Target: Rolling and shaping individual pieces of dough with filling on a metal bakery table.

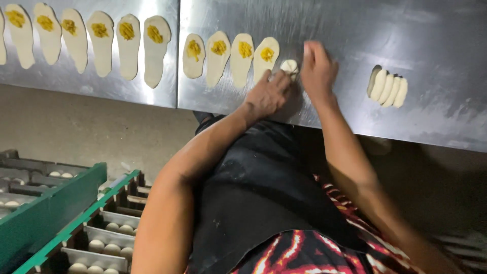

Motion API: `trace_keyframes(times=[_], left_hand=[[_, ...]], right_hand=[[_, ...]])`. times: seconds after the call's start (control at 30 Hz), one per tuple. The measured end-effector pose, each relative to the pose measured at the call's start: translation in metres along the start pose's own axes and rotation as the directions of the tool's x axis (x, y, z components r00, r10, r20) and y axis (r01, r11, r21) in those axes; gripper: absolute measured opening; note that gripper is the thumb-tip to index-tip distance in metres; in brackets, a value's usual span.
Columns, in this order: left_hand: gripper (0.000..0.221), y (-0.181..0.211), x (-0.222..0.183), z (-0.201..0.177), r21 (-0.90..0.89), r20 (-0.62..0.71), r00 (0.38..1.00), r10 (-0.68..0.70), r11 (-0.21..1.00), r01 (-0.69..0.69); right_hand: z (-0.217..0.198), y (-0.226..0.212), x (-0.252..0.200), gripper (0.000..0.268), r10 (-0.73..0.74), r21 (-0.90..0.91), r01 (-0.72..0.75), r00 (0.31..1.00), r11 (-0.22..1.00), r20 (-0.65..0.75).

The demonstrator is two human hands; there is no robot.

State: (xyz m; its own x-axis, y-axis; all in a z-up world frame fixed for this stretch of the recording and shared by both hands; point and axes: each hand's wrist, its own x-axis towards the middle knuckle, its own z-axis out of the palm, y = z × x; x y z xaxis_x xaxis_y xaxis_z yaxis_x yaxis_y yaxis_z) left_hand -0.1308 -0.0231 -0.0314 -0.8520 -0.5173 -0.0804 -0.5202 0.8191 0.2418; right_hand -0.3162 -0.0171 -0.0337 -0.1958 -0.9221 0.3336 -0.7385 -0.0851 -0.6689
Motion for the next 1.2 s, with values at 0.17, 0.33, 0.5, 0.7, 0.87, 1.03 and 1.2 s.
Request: trace_keyframes(times=[0.17,0.33,0.5,0.7,0.87,1.03,1.2], left_hand=[[0.054,0.014,-0.028,0.057,0.119,0.023,0.99,0.137,0.983,-0.139],[0.056,0.01,-0.044,0.056,0.042,0.086,0.992,0.094,0.994,-0.098],[0.049,-0.009,-0.059,0.007,0.014,0.158,0.976,0.15,0.988,-0.154],[0.04,-0.042,-0.133,-0.025,-0.103,-0.011,0.996,-0.088,0.991,0.086],[0.036,-0.056,-0.167,-0.027,-0.343,-0.13,0.922,-0.365,0.889,0.303],[0.036,-0.068,-0.166,-0.025,-0.342,-0.243,0.934,-0.26,0.924,0.169],[0.031,-0.078,-0.209,-0.038,-0.533,-0.229,0.909,-0.349,0.826,0.183]], right_hand=[[0.062,0.014,0.032,0.031,-0.365,-0.357,0.471,0.872,0.807,0.326],[0.06,0.043,0.07,0.025,-0.468,-0.355,0.521,0.854,0.776,0.229],[0.056,0.022,0.082,0.028,-0.588,-0.525,0.55,0.801,0.649,0.112],[0.06,0.017,0.068,0.037,-0.359,-0.431,0.451,0.89,0.781,0.281],[0.073,0.034,0.056,0.029,-0.409,-0.48,0.456,0.889,0.749,0.205],[0.062,0.013,0.067,0.036,-0.456,-0.574,0.439,0.881,0.691,0.124],[0.073,0.012,0.045,0.053,0.019,-0.557,0.235,0.911,0.797,0.412]])
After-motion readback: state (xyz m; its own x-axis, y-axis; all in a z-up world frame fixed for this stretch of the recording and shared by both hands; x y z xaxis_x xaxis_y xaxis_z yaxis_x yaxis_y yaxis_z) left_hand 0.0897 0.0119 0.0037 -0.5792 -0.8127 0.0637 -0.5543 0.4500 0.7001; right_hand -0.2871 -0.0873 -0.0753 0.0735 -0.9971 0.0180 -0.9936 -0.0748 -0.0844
